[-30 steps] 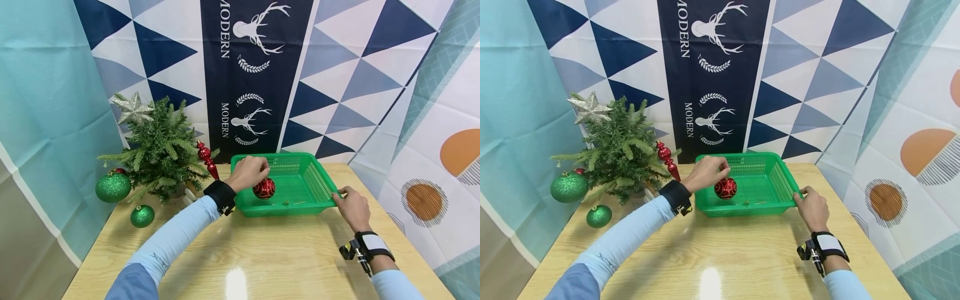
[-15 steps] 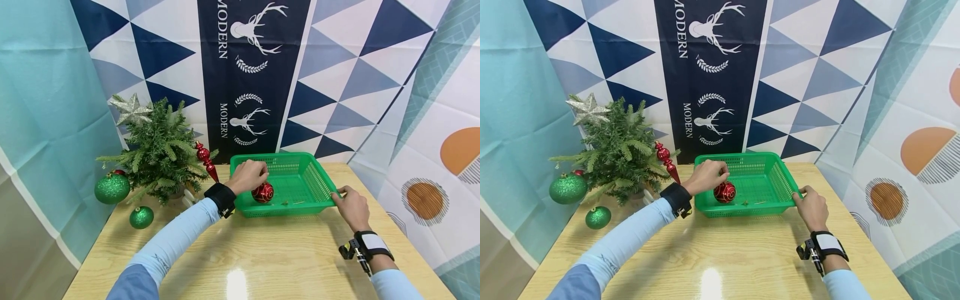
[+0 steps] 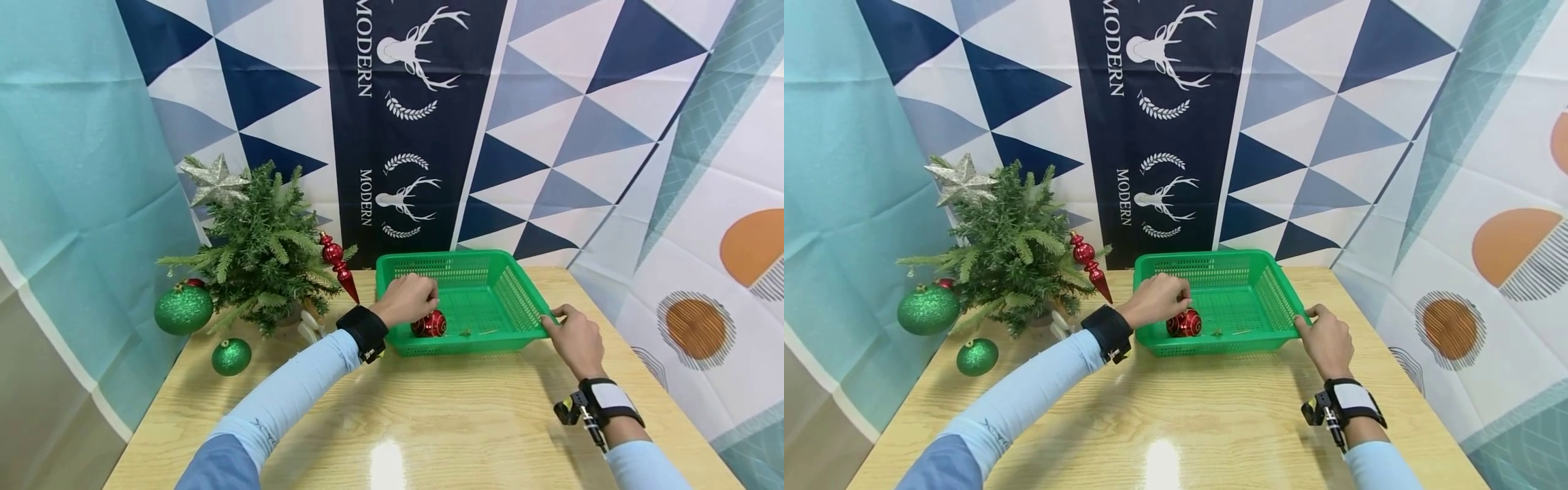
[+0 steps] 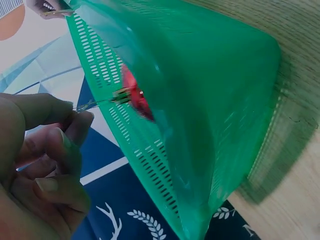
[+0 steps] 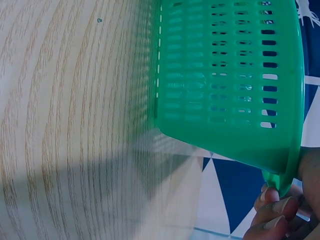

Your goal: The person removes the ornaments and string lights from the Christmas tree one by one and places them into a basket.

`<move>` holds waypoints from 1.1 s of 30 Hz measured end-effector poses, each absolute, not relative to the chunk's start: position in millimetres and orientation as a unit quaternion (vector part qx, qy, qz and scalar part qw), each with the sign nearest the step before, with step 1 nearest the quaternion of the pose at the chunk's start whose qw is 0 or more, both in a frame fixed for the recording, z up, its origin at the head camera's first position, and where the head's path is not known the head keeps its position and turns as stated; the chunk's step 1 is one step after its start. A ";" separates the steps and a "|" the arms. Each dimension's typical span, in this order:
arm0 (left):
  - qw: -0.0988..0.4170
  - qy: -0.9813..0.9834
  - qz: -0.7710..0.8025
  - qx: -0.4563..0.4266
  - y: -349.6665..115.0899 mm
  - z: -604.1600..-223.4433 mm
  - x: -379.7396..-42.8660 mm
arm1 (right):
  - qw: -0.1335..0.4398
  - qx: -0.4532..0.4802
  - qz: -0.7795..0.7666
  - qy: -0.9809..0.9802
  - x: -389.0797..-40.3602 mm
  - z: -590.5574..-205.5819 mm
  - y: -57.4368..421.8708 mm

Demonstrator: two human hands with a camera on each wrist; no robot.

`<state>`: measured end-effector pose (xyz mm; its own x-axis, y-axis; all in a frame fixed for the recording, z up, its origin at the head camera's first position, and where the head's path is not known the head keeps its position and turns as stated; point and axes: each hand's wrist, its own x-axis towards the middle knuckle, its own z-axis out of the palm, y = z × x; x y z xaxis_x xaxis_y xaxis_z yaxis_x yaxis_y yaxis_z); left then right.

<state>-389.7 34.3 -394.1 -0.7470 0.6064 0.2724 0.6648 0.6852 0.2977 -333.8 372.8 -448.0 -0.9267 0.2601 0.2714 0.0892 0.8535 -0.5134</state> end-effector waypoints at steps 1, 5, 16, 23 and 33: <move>0.077 -0.914 -0.189 -0.351 33.6 -394.2 -389.5 | 0.169 -0.092 0.254 -0.948 -333.9 -448.1 372.7; 0.085 -0.913 -0.179 -0.357 26.7 -387.1 -384.9 | 0.166 -0.088 0.253 -0.949 -334.2 -450.3 373.0; 0.146 -0.942 -0.107 -0.281 -66.0 -247.0 -381.2 | 0.166 -0.077 0.254 -0.950 -337.5 -451.3 374.9; 0.149 -0.969 -0.045 -0.191 -137.8 -216.2 -400.8 | 0.163 -0.076 0.250 -0.951 -337.5 -448.8 379.7; 0.089 -0.982 0.001 -0.166 -143.7 -227.1 -409.5 | 0.164 -0.077 0.248 -0.952 -341.6 -452.8 377.6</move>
